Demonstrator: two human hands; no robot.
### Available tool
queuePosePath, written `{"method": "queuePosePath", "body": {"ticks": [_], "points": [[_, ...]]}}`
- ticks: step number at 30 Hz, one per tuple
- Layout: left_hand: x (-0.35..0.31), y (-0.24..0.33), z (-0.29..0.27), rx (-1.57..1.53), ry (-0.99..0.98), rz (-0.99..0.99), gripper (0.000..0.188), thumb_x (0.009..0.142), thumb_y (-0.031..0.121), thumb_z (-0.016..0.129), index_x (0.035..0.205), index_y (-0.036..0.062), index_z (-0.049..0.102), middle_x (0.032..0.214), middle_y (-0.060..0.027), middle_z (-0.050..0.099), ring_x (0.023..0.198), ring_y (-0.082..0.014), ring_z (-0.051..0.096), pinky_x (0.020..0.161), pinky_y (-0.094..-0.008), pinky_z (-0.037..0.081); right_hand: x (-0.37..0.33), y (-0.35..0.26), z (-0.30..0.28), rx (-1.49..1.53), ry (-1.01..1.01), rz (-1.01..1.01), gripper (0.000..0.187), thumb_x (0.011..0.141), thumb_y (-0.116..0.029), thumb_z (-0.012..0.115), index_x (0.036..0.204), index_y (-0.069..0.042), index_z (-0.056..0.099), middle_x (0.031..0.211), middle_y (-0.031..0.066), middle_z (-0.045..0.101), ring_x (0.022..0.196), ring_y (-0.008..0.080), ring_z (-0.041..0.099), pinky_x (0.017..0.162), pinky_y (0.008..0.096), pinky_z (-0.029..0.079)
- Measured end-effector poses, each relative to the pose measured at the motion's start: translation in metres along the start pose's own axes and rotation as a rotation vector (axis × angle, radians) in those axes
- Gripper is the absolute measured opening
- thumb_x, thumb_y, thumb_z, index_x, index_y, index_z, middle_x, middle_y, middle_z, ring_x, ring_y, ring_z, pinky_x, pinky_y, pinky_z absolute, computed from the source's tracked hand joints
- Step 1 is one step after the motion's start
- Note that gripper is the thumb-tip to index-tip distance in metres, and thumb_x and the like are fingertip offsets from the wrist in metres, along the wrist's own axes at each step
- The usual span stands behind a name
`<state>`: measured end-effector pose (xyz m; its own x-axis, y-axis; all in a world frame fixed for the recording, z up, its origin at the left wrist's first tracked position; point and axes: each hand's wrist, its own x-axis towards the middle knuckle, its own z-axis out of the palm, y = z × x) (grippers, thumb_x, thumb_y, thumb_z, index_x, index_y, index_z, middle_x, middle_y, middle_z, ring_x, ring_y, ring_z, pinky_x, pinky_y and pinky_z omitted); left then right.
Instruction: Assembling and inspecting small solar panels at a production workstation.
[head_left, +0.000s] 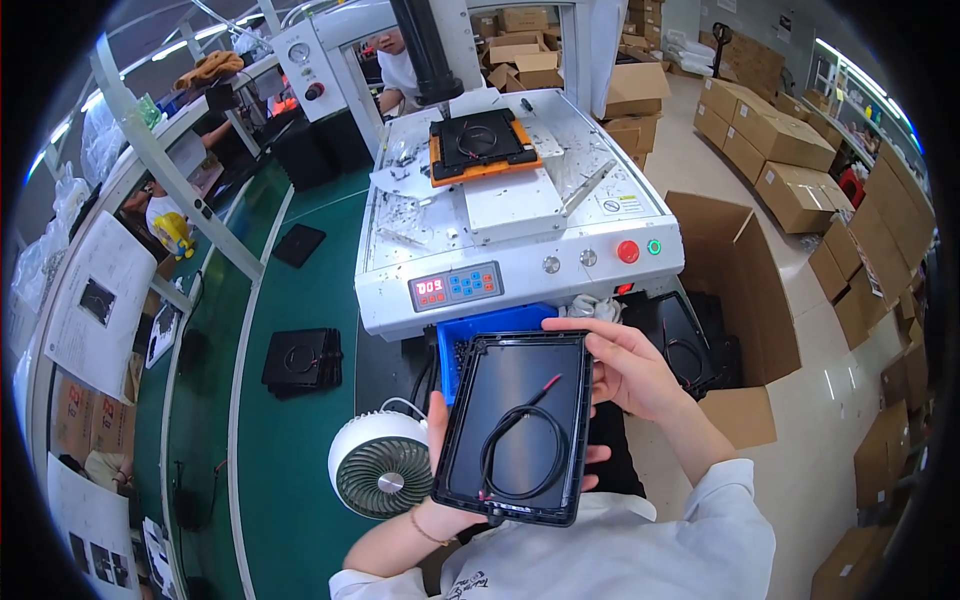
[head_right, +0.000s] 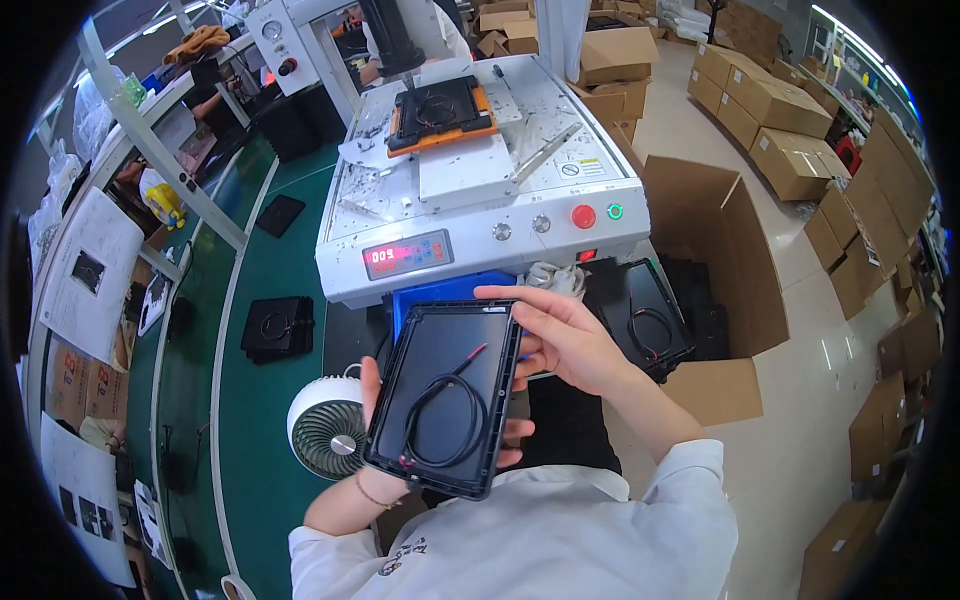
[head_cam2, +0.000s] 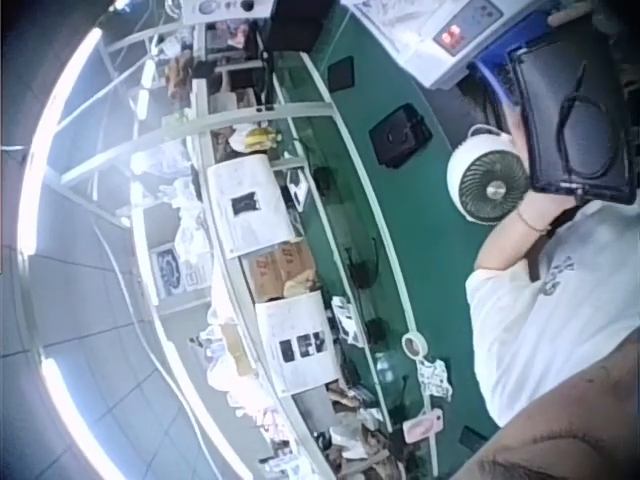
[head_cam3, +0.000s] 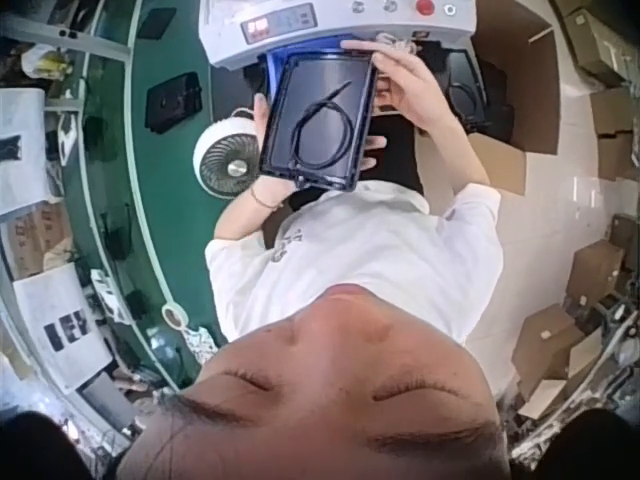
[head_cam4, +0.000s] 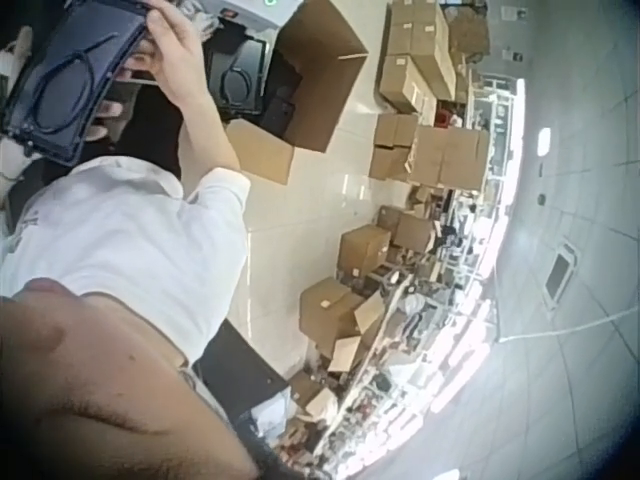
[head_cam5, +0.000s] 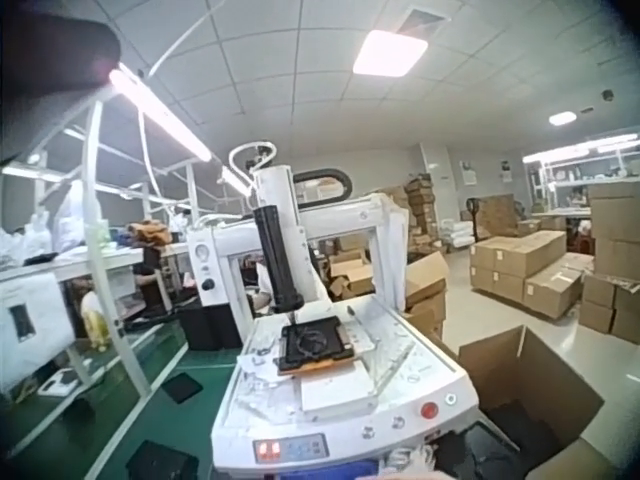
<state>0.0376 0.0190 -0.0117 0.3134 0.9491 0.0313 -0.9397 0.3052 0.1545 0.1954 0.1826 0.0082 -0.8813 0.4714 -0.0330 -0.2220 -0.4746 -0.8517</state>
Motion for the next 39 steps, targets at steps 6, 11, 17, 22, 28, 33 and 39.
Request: {"method": "queuePosePath", "body": {"ticks": [6, 11, 17, 22, 28, 33, 39], "points": [[0.004, -0.013, -0.018, -0.205, -0.081, -0.055, 0.114, 0.075, 0.089, 0.040, 0.157, 0.0141, 0.014, 0.156, -0.0252, 0.023, 0.137, -0.0563, 0.029, 0.112, -0.0676, 0.023, -0.001, -0.025, 0.000, -1.105, -0.091, -0.521, 0.025, 0.081, -0.006, 0.074, 0.105, -0.013, 0.074, 0.118, 0.0064, 0.058, 0.095, 0.0192, 0.051, 0.088, 0.0321, 0.043], [0.007, -0.018, -0.018, -0.092, 0.010, -0.119, 0.109, 0.078, 0.089, 0.034, 0.157, 0.0148, 0.016, 0.155, -0.0263, 0.024, 0.136, -0.0575, 0.029, 0.112, -0.0686, 0.023, 0.004, -0.033, 0.009, -1.429, -0.375, -0.440, 0.018, 0.077, -0.010, 0.078, 0.094, -0.011, 0.074, 0.114, 0.0047, 0.059, 0.104, 0.0255, 0.049, 0.092, 0.0378, 0.045], [0.007, -0.020, -0.017, 0.003, 0.081, -0.029, 0.113, 0.077, 0.090, 0.034, 0.154, 0.0072, 0.021, 0.150, -0.0317, 0.029, 0.135, -0.0509, 0.037, 0.110, -0.0673, 0.027, 0.006, -0.044, 0.021, -1.162, -0.406, -0.311, 0.013, 0.080, -0.008, 0.077, 0.087, -0.007, 0.065, 0.097, 0.0029, 0.064, 0.093, 0.0239, 0.059, 0.080, 0.0330, 0.049], [0.006, 0.003, -0.005, 0.312, 0.078, 0.588, 0.096, 0.084, 0.072, 0.039, 0.145, -0.0010, 0.033, 0.137, -0.0258, 0.046, 0.117, -0.0401, 0.054, 0.104, -0.0569, 0.042, -0.041, -0.050, 0.030, -0.879, -0.320, -0.690, 0.018, 0.076, 0.000, 0.080, 0.088, -0.003, 0.066, 0.088, 0.0103, 0.069, 0.079, 0.0235, 0.067, 0.069, 0.0310, 0.052], [-0.006, 0.037, 0.000, 0.308, 0.067, 1.019, 0.102, 0.081, 0.073, 0.047, 0.152, 0.0050, 0.024, 0.148, -0.0275, 0.036, 0.130, -0.0441, 0.044, 0.111, -0.0620, 0.032, -0.050, 0.006, -0.002, -0.921, -0.351, -0.698, 0.025, 0.070, -0.001, 0.084, 0.085, -0.002, 0.064, 0.093, 0.0127, 0.070, 0.083, 0.0256, 0.067, 0.069, 0.0310, 0.053], [0.003, 0.023, -0.010, 0.537, -0.057, 0.936, 0.108, 0.080, 0.072, 0.053, 0.155, 0.0046, 0.015, 0.152, -0.0260, 0.029, 0.134, -0.0415, 0.040, 0.113, -0.0585, 0.032, -0.031, 0.030, 0.018, -1.077, -0.081, -0.767, 0.039, 0.068, -0.020, 0.089, 0.093, -0.002, 0.065, 0.101, 0.0124, 0.067, 0.080, 0.0235, 0.067, 0.067, 0.0308, 0.055], [0.016, 0.013, -0.015, 0.551, 0.022, 0.889, 0.110, 0.078, 0.072, 0.053, 0.155, 0.0051, 0.014, 0.153, -0.0237, 0.027, 0.138, -0.0396, 0.037, 0.114, -0.0552, 0.032, -0.032, 0.059, 0.027, -0.812, -0.046, -0.370, 0.023, 0.081, 0.000, 0.076, 0.102, 0.001, 0.069, 0.096, 0.0096, 0.065, 0.074, 0.0127, 0.066, 0.060, 0.0254, 0.054]]}}
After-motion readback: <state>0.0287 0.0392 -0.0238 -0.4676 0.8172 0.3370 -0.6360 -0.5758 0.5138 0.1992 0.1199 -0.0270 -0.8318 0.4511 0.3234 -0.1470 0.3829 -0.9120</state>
